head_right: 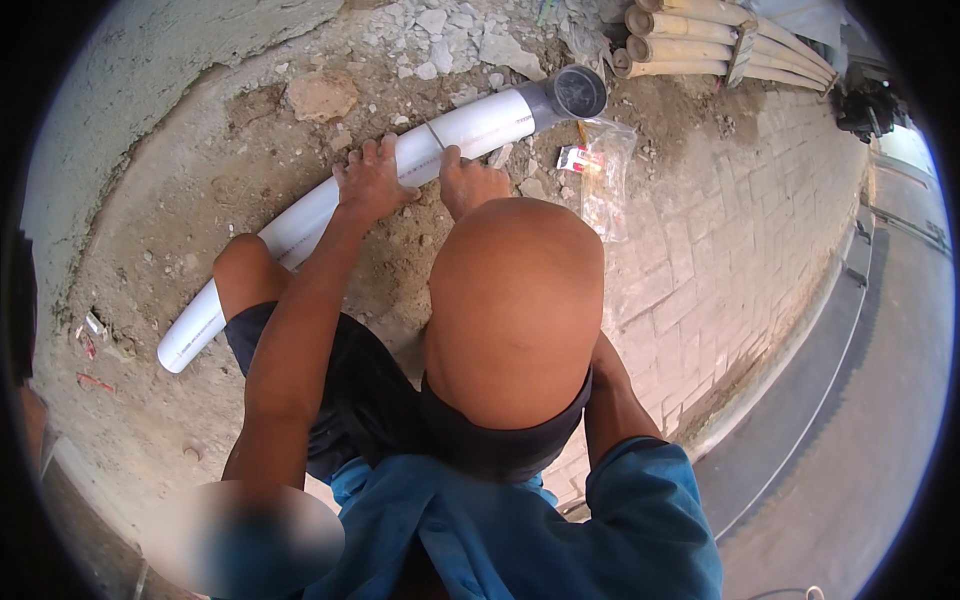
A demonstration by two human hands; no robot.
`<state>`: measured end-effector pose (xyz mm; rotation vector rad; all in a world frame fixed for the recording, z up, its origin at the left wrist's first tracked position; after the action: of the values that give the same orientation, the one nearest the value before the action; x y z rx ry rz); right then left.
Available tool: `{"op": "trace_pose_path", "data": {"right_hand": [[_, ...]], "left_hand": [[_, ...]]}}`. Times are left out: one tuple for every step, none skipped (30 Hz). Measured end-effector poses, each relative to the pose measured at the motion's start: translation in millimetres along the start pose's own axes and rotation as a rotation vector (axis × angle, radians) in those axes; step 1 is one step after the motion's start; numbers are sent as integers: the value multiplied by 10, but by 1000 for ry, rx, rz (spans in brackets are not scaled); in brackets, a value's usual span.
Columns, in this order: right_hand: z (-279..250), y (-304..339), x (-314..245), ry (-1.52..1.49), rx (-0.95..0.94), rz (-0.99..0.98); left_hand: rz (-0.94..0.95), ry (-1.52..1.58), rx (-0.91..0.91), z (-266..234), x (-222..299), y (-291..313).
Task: The person holds a grey PVC elbow and a white PVC pipe, fits them together, and then uses a saw to mark a cutting line on the pipe.
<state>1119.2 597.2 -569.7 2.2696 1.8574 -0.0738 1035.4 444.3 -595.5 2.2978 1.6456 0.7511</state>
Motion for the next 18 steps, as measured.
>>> {"op": "trace_pose_path", "data": {"right_hand": [[98,86,41,1,80,-37],[203,132,74,-44,137,-45],[246,263,381,-32,200,-16],[378,349,525,-67,255,-18],[502,428,653,-103,308,-20],[541,452,576,-161,360,-33],[585,405,509,-174,338,-46],[621,353,446,-184,322,-54],[446,78,211,-147,231,-72],[225,-68,222,-63,147,-59],[138,-107,143,-119,136,-48],[175,17,239,-96,152,16],[246,260,386,-63,168,82],[345,351,226,-89,156,60],[353,504,257,-69,155,70],[370,625,275,-52,160,79],[451,590,282,-27,222,119],[497,510,356,-33,233,110]], "left_hand": [[0,-8,7,-4,-1,5],[-2,-16,15,-13,-21,12],[57,7,31,36,208,-37],[66,0,49,90,258,-44],[74,-7,65,132,300,-51],[54,-17,74,133,213,-27],[38,-25,82,129,127,-8],[24,-33,91,124,52,9],[11,-23,83,101,-22,11],[45,16,72,97,110,-42],[39,24,60,84,83,-28],[53,23,41,86,150,-21],[72,30,22,97,235,-15],[16,-4,18,41,22,24],[10,-16,48,72,5,23],[1,-31,78,109,-16,26],[21,-44,107,102,57,21],[32,-31,77,87,102,6]]}}
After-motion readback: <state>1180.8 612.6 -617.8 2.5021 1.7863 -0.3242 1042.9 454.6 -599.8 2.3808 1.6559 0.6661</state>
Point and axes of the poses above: each hand's wrist, its own y-axis away from the middle knuckle, its own z-axis out of the palm, x = y × z, the point moved 1 cm from there along -y, towards the middle knuckle, and after that the axes turned 6 degrees about x, right-handed, at the moved point
